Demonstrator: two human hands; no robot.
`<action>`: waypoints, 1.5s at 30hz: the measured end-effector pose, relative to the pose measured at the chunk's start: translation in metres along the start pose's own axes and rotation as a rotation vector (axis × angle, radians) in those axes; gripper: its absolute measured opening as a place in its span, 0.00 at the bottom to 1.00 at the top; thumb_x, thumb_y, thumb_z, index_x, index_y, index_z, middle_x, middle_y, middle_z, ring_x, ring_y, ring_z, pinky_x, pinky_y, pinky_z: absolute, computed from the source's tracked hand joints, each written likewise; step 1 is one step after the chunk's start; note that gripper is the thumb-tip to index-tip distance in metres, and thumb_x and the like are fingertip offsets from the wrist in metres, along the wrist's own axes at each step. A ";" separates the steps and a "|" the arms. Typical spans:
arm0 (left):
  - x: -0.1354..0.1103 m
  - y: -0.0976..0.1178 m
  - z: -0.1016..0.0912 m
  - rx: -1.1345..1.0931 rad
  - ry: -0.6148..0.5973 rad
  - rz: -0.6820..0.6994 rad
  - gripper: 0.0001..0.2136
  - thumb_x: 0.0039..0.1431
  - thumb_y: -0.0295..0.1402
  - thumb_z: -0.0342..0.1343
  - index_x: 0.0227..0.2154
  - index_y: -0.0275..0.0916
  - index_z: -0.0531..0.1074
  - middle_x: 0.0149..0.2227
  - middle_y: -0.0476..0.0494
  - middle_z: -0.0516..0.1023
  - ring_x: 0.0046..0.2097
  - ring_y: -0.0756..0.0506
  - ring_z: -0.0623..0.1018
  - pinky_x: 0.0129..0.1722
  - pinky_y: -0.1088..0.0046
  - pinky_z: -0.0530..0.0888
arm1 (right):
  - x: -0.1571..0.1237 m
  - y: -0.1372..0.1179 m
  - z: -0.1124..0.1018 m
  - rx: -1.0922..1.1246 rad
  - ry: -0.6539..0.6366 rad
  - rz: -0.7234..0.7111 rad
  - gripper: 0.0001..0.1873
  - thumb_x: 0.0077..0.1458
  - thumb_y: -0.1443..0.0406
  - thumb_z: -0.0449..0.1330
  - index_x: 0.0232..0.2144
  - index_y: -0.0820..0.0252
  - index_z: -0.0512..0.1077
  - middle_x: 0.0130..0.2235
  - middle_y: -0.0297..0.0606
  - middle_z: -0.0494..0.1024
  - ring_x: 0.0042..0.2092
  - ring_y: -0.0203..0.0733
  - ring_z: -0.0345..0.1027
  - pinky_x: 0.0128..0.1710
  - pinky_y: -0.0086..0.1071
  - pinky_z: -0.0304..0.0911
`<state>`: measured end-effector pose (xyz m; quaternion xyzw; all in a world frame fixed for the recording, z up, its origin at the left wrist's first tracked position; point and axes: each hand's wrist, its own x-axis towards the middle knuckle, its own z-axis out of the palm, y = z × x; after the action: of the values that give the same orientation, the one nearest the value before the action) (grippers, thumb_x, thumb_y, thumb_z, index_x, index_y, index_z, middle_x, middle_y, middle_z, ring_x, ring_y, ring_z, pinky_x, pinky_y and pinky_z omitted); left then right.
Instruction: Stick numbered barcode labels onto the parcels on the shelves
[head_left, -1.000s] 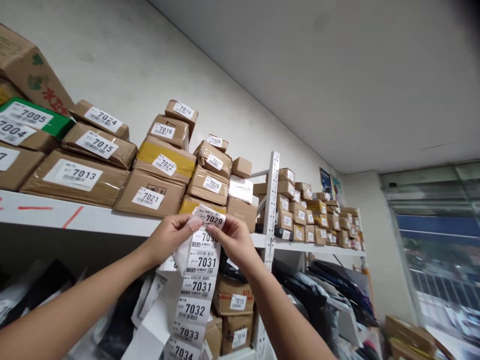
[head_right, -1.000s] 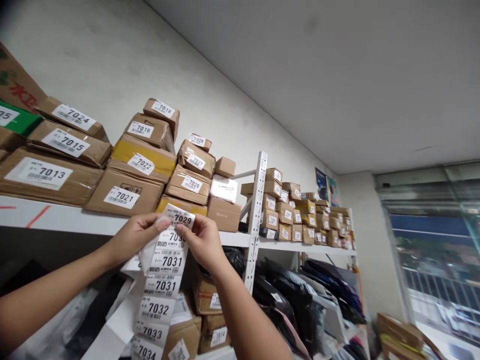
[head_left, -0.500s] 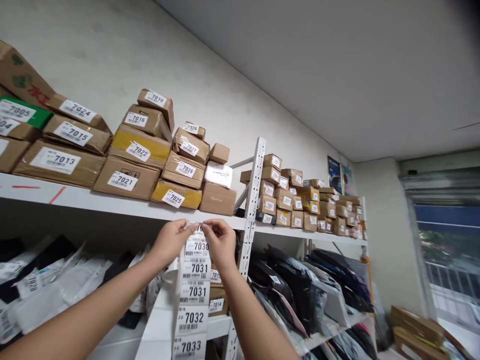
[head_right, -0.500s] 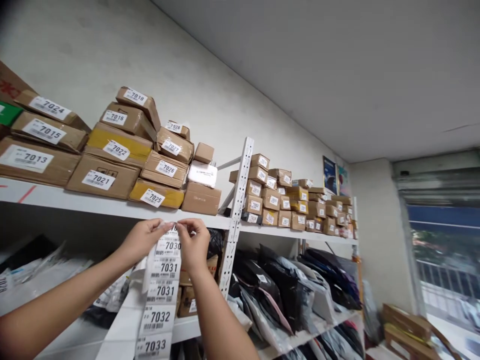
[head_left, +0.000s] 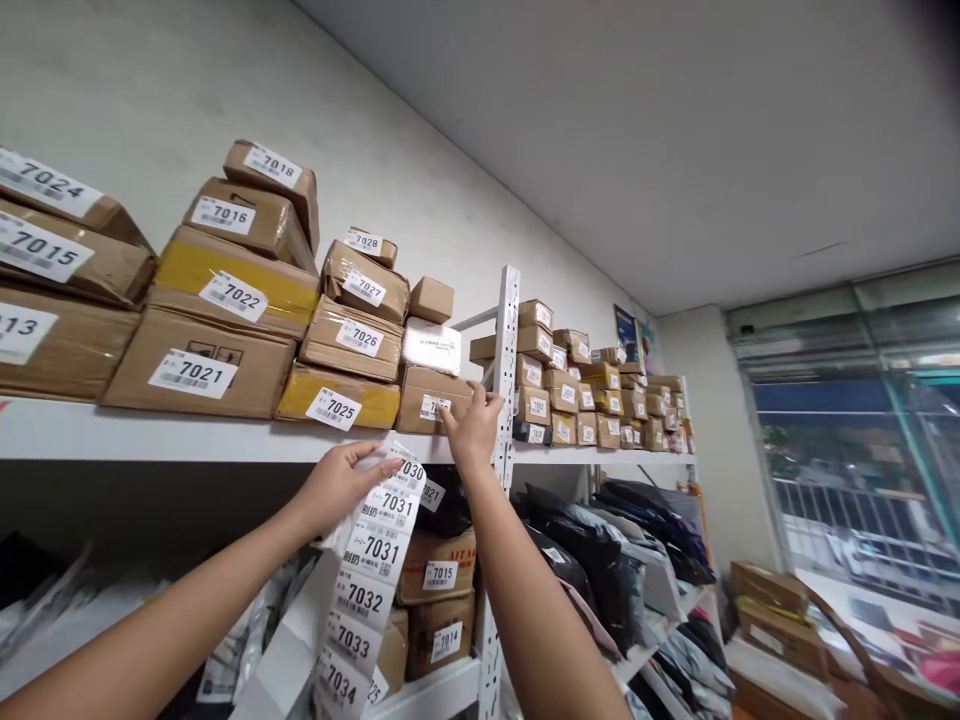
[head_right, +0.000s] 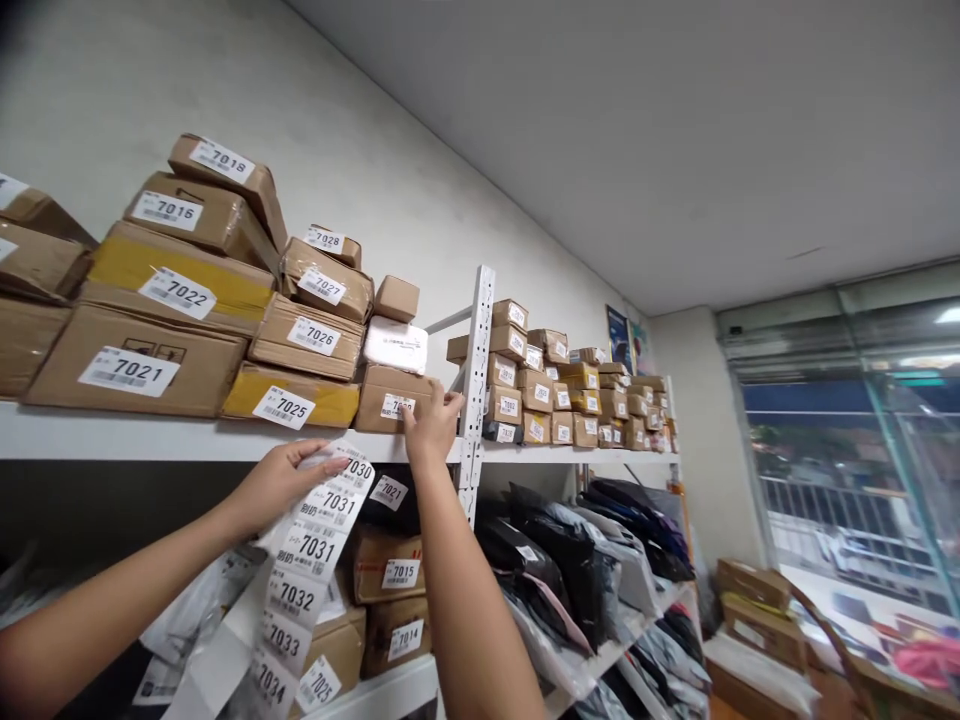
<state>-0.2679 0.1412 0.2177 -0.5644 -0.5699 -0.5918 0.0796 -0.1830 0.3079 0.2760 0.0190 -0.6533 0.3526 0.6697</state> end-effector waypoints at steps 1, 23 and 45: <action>0.003 -0.002 -0.002 -0.019 -0.018 0.016 0.18 0.49 0.50 0.57 0.30 0.38 0.75 0.32 0.45 0.77 0.36 0.44 0.74 0.37 0.71 0.68 | -0.009 -0.005 -0.002 0.026 -0.059 0.012 0.20 0.42 0.62 0.65 0.41 0.56 0.71 0.46 0.45 0.70 0.46 0.49 0.66 0.47 0.44 0.62; 0.055 0.021 0.038 -0.295 0.197 0.063 0.22 0.39 0.51 0.63 0.28 0.35 0.72 0.26 0.46 0.76 0.28 0.47 0.72 0.28 0.73 0.66 | 0.002 -0.037 -0.020 0.211 -0.321 0.133 0.12 0.27 0.62 0.72 0.20 0.60 0.77 0.22 0.35 0.77 0.26 0.35 0.68 0.32 0.33 0.65; 0.029 0.009 0.009 -0.190 0.146 0.264 0.16 0.57 0.47 0.53 0.25 0.38 0.69 0.26 0.50 0.72 0.33 0.48 0.71 0.34 0.74 0.68 | 0.044 -0.039 0.002 -0.266 -0.262 -0.366 0.12 0.57 0.58 0.55 0.38 0.57 0.74 0.42 0.43 0.76 0.43 0.44 0.70 0.39 0.40 0.68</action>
<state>-0.2660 0.1610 0.2422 -0.5949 -0.4252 -0.6668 0.1438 -0.1696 0.2973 0.3321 0.0941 -0.7609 0.1310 0.6285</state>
